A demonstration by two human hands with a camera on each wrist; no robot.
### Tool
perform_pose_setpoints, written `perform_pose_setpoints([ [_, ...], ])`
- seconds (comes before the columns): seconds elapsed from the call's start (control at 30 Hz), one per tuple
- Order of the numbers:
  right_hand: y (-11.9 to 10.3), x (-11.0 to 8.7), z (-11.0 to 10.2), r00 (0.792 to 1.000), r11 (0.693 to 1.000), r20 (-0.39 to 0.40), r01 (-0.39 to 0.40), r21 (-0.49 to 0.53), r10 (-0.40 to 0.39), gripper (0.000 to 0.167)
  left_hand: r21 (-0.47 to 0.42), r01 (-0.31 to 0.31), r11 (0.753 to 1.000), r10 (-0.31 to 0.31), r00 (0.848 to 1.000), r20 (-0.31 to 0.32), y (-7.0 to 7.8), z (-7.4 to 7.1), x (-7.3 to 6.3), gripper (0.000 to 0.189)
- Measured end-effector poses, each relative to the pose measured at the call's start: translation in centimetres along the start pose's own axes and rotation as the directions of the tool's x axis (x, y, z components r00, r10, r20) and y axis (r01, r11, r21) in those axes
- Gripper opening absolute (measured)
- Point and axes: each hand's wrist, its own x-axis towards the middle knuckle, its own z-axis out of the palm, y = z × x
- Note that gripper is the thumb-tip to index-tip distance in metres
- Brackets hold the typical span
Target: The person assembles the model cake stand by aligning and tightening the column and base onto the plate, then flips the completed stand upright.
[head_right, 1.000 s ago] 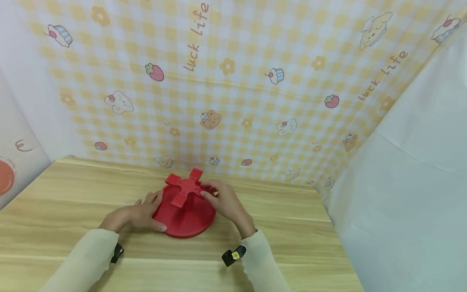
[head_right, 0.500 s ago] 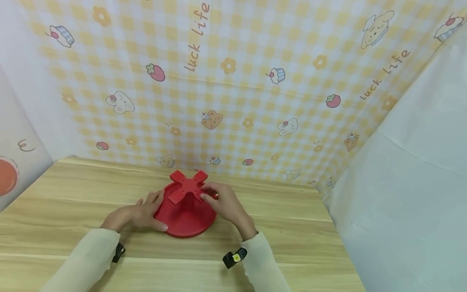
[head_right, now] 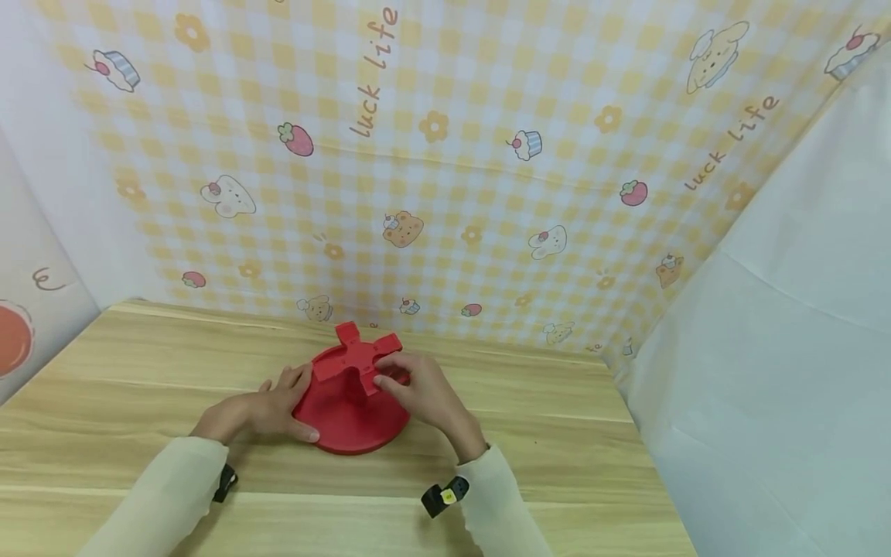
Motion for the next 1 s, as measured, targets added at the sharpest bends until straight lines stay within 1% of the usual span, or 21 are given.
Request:
perform_pose_setpoints([
  [0.17, -0.1, -0.1, 0.2, 1.000, 1.000, 0.012, -0.006, -0.002, 0.006, 0.021, -0.010, 0.014, 1.000, -0.014, 1.000, 0.000, -0.1, 0.1, 0.1, 0.124],
  [0.37, -0.2, -0.1, 0.7, 0.999, 0.999, 0.026, -0.031, 0.008, 0.031, 0.022, -0.013, 0.011, 1.000, -0.011, 1.000, -0.006, -0.1, 0.1, 0.1, 0.125],
  [0.67, -0.8, -0.1, 0.8, 0.998, 0.999, 0.054, -0.026, 0.020, 0.025, 0.023, 0.000, 0.026, 1.000, -0.026, 1.000, -0.004, 0.0, 0.1, 0.1, 0.126],
  [0.73, -1.0, -0.1, 0.6, 0.999, 0.999, 0.046, -0.027, 0.021, 0.026, 0.023, 0.005, 0.027, 1.000, -0.027, 1.000, -0.003, 0.0, 0.1, 0.1, 0.126],
  [0.8, -1.0, 0.0, 0.3, 1.000, 1.000, 0.000, -0.021, 0.023, 0.021, 0.022, 0.005, 0.026, 1.000, -0.026, 1.000, -0.004, -0.1, 0.1, 0.1, 0.126],
  [0.87, -1.0, 0.2, -0.1, 0.996, 1.000, -0.084, -0.006, 0.025, 0.008, 0.020, 0.000, 0.026, 1.000, -0.026, 1.000, -0.003, -0.1, 0.1, 0.1, 0.126],
  [0.93, -0.8, 0.6, -0.4, 0.984, 1.000, -0.178, 0.007, 0.011, -0.005, 0.018, -0.006, 0.029, 1.000, -0.029, 1.000, -0.004, -0.1, 0.1, 0.1, 0.126],
  [1.0, -0.4, 0.9, -0.6, 0.971, 1.000, -0.238, 0.005, -0.009, -0.007, 0.018, -0.010, 0.034, 0.999, -0.034, 0.999, -0.003, -0.2, 0.1, 0.1, 0.126],
])
